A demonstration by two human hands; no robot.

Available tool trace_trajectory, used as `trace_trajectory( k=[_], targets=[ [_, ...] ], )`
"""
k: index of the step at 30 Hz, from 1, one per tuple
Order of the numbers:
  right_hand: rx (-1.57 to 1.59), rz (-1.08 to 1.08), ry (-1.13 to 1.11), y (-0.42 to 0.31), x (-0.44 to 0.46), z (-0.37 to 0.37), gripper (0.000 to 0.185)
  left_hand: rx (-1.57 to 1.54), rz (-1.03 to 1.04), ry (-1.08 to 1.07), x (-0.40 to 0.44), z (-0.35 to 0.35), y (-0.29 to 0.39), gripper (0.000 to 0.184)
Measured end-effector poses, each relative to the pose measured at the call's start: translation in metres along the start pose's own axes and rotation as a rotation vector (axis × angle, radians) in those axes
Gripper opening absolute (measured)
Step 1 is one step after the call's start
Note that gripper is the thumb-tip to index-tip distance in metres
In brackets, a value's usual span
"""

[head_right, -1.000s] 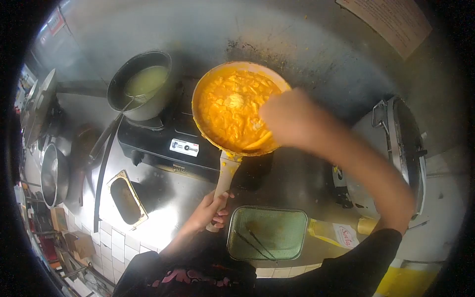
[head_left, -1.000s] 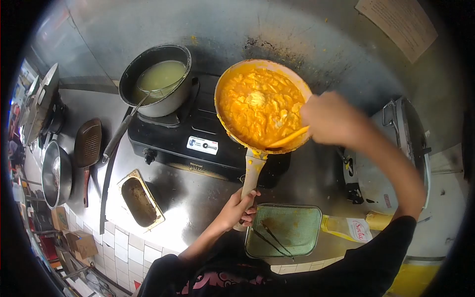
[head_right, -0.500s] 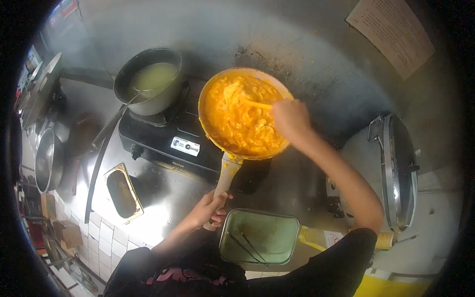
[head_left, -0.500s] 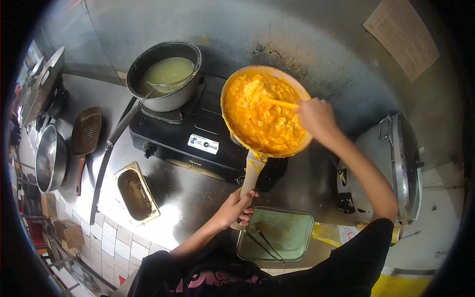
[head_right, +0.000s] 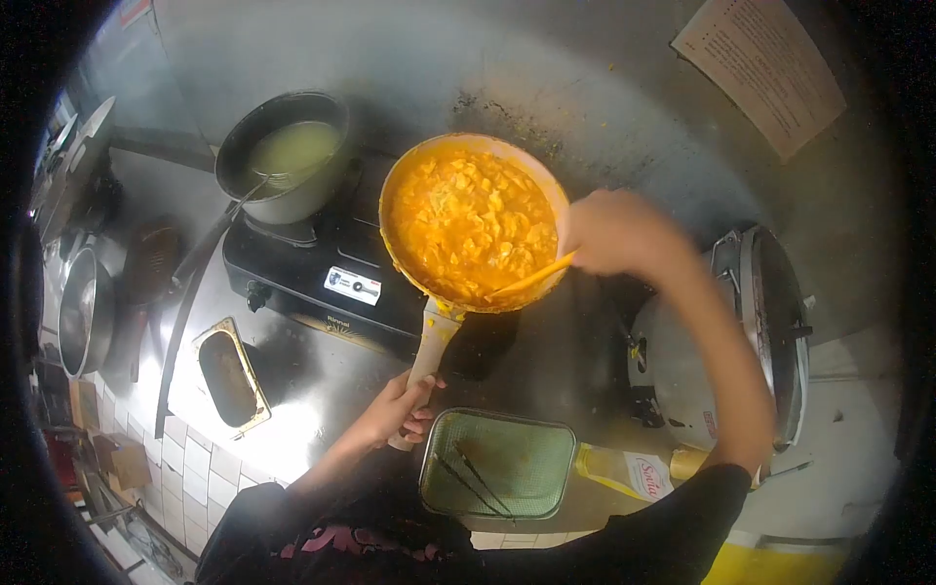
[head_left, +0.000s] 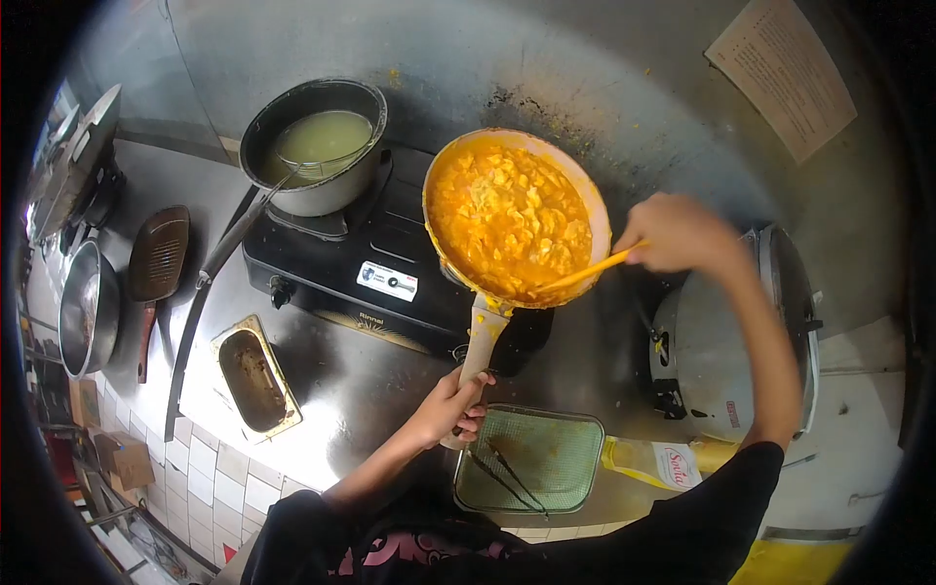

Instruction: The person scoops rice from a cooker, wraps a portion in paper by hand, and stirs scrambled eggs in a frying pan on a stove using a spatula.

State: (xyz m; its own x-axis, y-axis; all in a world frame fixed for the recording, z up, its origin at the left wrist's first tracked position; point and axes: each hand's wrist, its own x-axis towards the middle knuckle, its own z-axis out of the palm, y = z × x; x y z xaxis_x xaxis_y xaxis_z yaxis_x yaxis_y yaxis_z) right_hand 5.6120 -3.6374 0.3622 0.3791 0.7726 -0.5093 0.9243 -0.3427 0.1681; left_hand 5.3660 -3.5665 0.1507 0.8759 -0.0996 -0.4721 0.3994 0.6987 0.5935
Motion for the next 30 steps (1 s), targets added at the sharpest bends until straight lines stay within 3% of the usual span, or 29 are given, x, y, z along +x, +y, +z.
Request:
trace_trajectory(
  k=[3,7,9,14,16,20,22,24,27,28,30],
  targets=[
    [-0.293,0.014,0.367,-0.033,0.020,0.059,0.007,0.012,0.007,0.011,0.000,0.001,0.000,0.023],
    [-0.315,0.120,0.453,-0.038,0.043,0.085,0.008,-0.001,0.031,-0.010,0.002,-0.004,-0.004,0.024],
    [-0.288,0.169,0.601,-0.024,0.057,0.089,0.009,0.002,0.027,-0.015,0.002,-0.004,-0.005,0.024],
    [-0.059,0.338,0.597,0.011,0.051,0.047,0.013,0.004,0.040,-0.004,0.001,-0.003,-0.004,0.023],
    [0.001,0.313,0.615,0.022,0.033,0.024,0.014,0.008,0.045,-0.005,0.001,-0.003,-0.003,0.023],
    [0.088,0.212,0.354,0.037,0.006,-0.011,0.015,-0.007,0.039,-0.019,0.001,-0.003,-0.004,0.024],
    [0.022,0.170,0.044,0.016,-0.005,-0.021,0.017,-0.010,0.043,-0.017,0.002,-0.004,-0.005,0.024],
    [-0.142,0.136,-0.028,0.003,0.001,0.002,0.022,-0.012,0.044,-0.018,0.003,-0.005,-0.006,0.024],
    [-0.344,0.062,0.394,-0.016,0.023,0.067,0.005,-0.009,0.043,-0.018,0.003,-0.005,-0.007,0.024],
    [-0.345,0.035,0.449,-0.019,0.029,0.080,0.004,-0.004,0.041,-0.014,0.003,-0.005,-0.007,0.024],
    [-0.453,0.181,0.463,-0.024,0.037,0.092,0.007,-0.001,0.037,-0.001,0.002,-0.005,-0.005,0.024]
  ],
)
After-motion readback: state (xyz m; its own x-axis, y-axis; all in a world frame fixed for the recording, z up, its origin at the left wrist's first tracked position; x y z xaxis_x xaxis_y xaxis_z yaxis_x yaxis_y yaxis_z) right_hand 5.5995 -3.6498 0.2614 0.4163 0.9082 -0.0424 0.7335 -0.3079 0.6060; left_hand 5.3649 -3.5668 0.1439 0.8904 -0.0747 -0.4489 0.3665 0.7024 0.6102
